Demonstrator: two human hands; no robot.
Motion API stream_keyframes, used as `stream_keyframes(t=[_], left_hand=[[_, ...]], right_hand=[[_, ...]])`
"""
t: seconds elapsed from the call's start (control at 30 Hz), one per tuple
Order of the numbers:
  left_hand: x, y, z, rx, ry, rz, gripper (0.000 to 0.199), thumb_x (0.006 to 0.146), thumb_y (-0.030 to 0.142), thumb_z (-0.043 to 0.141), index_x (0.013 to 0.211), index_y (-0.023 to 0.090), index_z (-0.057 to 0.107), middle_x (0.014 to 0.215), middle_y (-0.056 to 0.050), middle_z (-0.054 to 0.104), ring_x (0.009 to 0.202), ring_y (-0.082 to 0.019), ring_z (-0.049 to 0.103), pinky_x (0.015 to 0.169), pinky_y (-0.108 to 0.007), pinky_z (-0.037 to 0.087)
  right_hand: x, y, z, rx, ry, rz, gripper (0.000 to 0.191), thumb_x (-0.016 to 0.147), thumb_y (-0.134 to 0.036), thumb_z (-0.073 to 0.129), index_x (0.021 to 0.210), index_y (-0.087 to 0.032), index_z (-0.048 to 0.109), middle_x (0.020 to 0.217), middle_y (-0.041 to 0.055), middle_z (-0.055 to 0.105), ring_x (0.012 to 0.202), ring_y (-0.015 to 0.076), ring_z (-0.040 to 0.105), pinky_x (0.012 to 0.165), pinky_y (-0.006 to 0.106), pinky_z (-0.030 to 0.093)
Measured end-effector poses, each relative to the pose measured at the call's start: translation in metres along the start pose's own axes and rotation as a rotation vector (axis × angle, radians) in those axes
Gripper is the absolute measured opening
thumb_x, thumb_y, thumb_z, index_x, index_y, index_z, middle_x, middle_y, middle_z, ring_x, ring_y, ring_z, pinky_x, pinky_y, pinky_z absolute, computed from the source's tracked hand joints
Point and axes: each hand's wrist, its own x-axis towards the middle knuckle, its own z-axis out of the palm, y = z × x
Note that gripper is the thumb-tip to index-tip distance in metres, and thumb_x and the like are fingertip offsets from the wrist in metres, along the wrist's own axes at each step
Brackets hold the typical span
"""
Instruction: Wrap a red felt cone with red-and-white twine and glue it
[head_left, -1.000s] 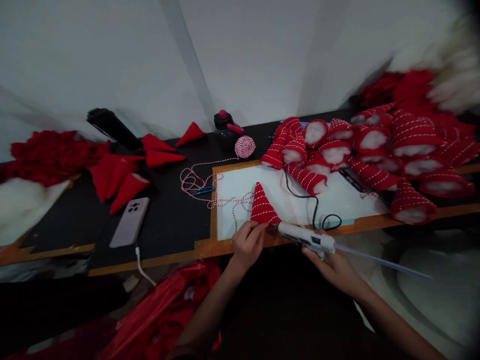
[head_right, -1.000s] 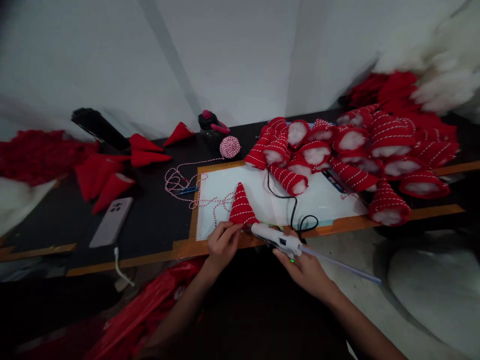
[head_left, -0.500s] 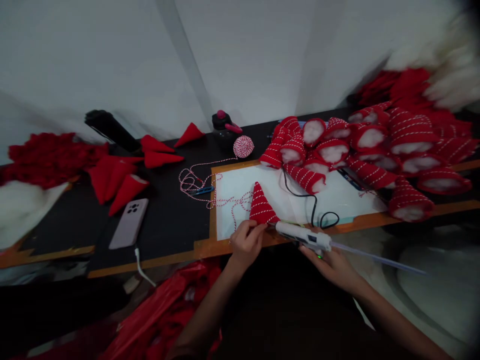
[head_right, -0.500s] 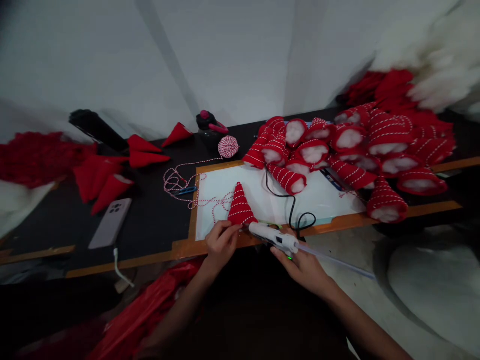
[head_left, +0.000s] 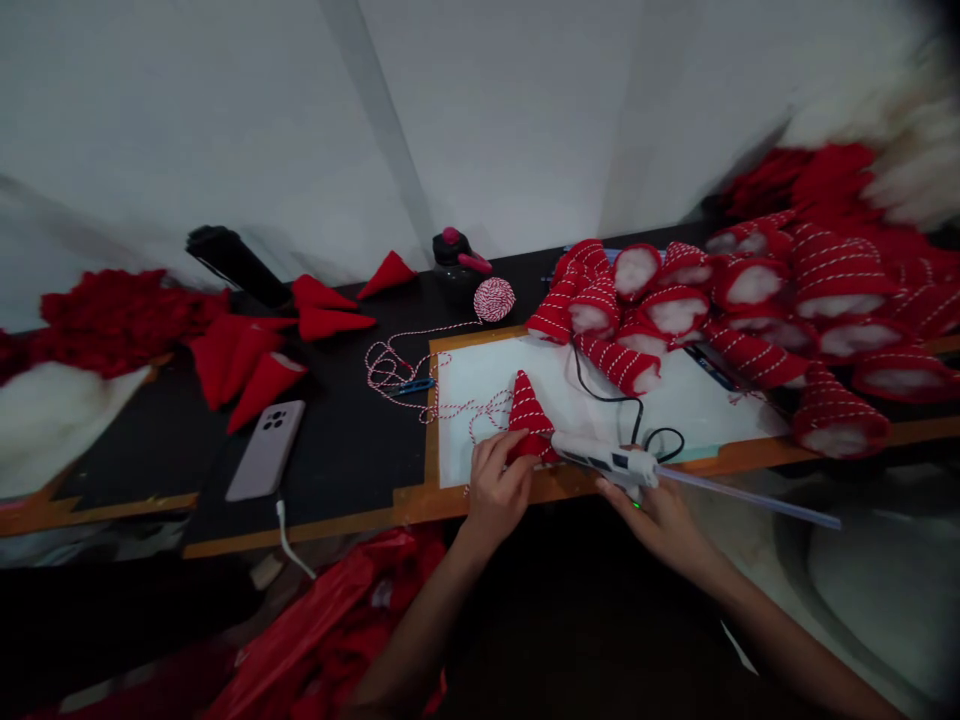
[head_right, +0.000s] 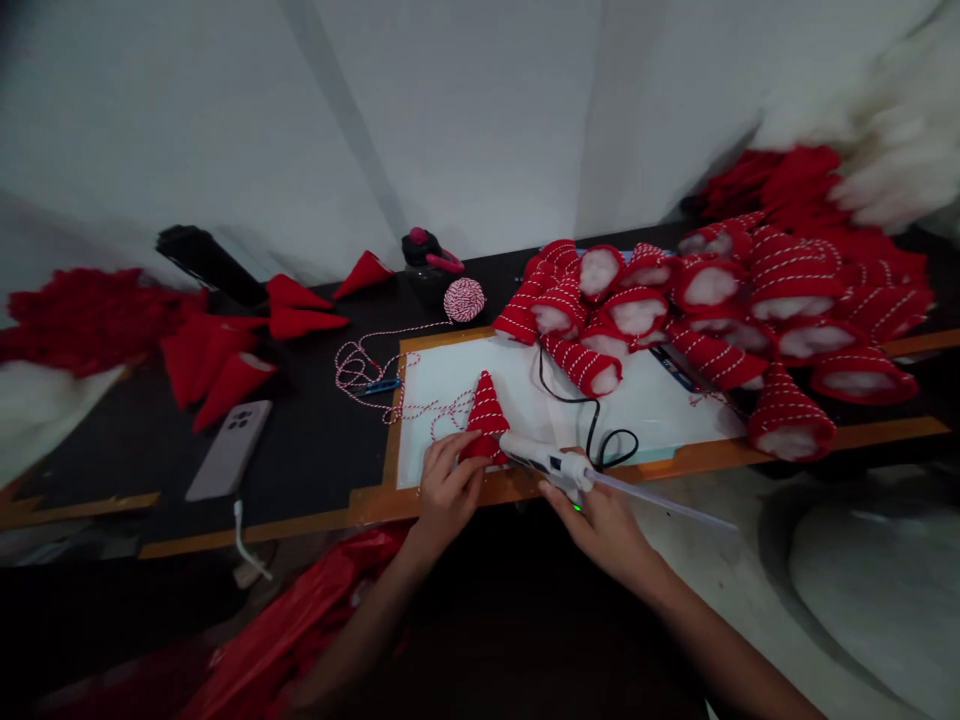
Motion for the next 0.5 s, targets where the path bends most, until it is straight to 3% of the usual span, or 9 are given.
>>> stream_keyframes(t=[0.23,0.5], left_hand=[[-0.0008,-0.0045,0.0002,-0.004,-0.014,0.011,0.02,0.084,0.004,0.056,0.093,0.02,0.066,0.12,-0.008,0.067,0.114,-0.024,0.057,0.09,-0.044,0.047],[0.0033,-0.0036,-0.0014,0.011,-0.028,0.009,0.021,0.083,0.003,0.057,0.091,0.02,0.065,0.112,-0.006,0.07,0.113,-0.024,0.057,0.092,-0.043,0.045]], right_hand=[[0.0009,0.0025,0.0033,-0.013,-0.008,0.045,0.029,0.095,-0.043,0.048,0.103,-0.019,0.063,0.096,0.0087,0.072,0.093,0.0263,0.069,0.084,0.037,0.055],[0.001,0.0008,0.001,-0.009,-0.006,0.036,0.03,0.096,-0.04,0.048,0.113,-0.02,0.062,0.108,0.0093,0.071,0.101,0.0254,0.068,0.089,0.035,0.054]])
